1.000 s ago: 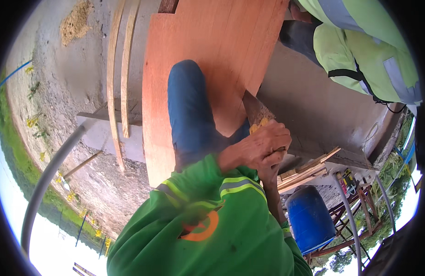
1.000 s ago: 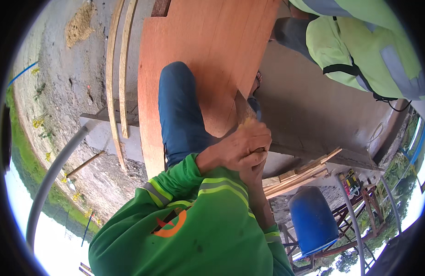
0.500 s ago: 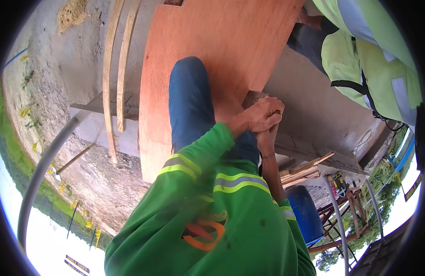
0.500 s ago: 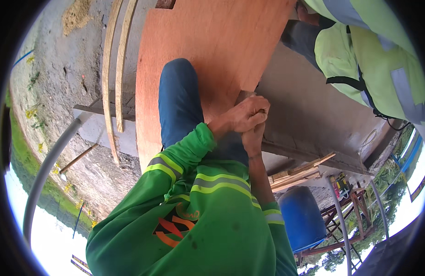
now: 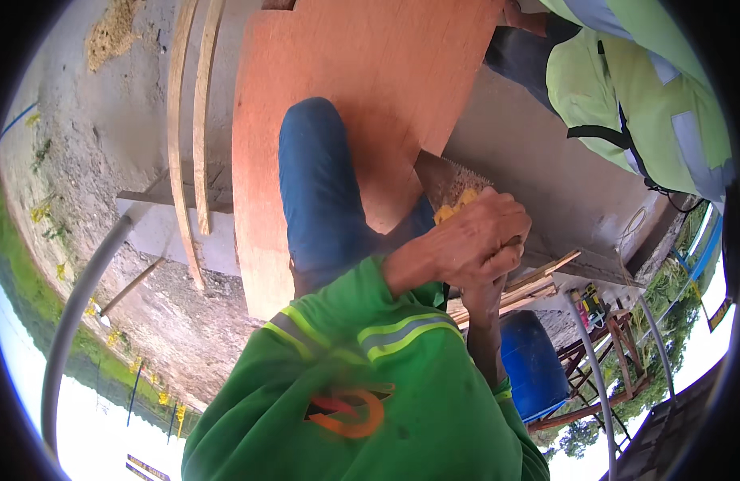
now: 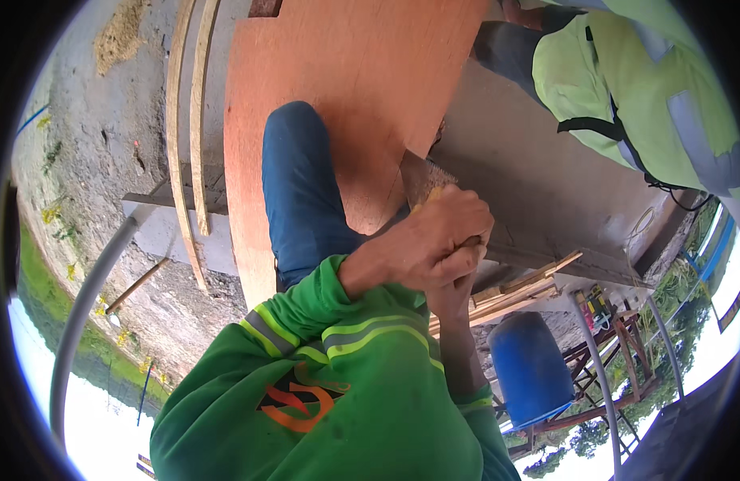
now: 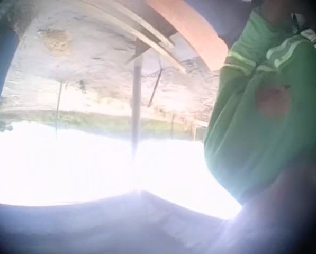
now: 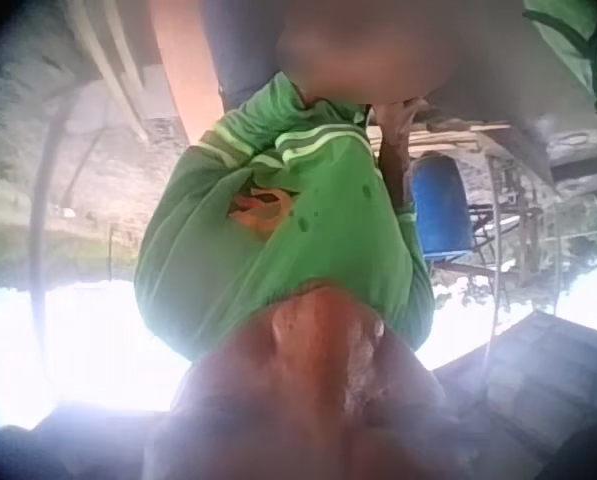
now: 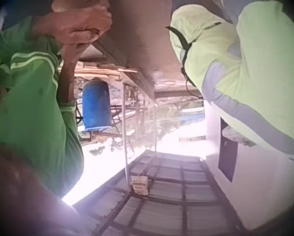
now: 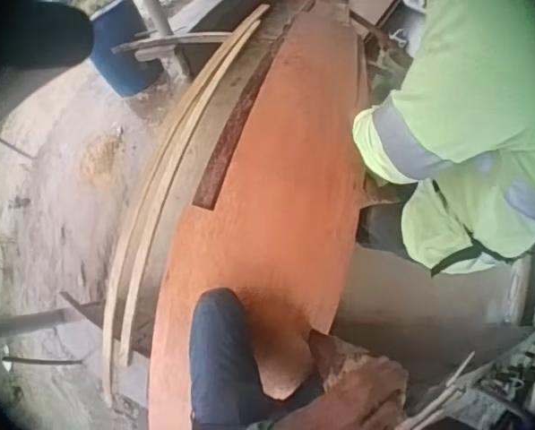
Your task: The person uses a saw to cut through a sheet of wood while holding it steady with one hand and their feet. They move the saw back and forth repeatedly to create a cut in the material.
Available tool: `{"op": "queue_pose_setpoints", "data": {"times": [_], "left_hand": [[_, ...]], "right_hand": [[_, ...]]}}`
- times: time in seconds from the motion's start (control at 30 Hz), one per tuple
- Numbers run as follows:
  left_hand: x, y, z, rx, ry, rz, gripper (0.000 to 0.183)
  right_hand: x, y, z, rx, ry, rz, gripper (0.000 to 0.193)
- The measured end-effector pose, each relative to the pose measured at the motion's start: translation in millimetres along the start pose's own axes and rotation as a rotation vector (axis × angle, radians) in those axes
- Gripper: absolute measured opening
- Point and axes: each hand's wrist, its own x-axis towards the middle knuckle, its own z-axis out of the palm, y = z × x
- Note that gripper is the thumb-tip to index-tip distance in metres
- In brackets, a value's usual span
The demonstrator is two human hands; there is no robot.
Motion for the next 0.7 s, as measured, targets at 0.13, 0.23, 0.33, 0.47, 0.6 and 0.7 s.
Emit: {"op": "queue_pose_setpoints", "data": {"times": [0.13, 0.23, 0.33, 0.47, 0.6, 0.7], "left_hand": [[6, -15, 5, -0.117, 0.027, -0.019, 0.023], [14, -5, 2, -0.037, 0.043, -0.042, 0.024], [0, 11, 21, -0.057, 0.025, 0.065, 0.025], [-18, -82, 8, -0.052, 0.019, -0.138, 0.026], [-3, -39, -2, -0.061, 0.004, -0.049, 0.026], [5, -38, 2, -0.042, 0.027, 0.053, 0.025]], "right_hand": [[20, -5, -4, 0.036, -0.014, 0.275, 0.034], [2, 25, -23, -0.116, -0.153, 0.125, 0.04], [-16, 37, -21, 0.411, 0.003, -0.174, 0.035], [20, 92, -4, 0.051, -0.079, 0.273, 0.037], [14, 26, 5, -0.116, 0.006, 0.131, 0.04], [17, 25, -8, -0.313, 0.021, -0.148, 0.038]]}}
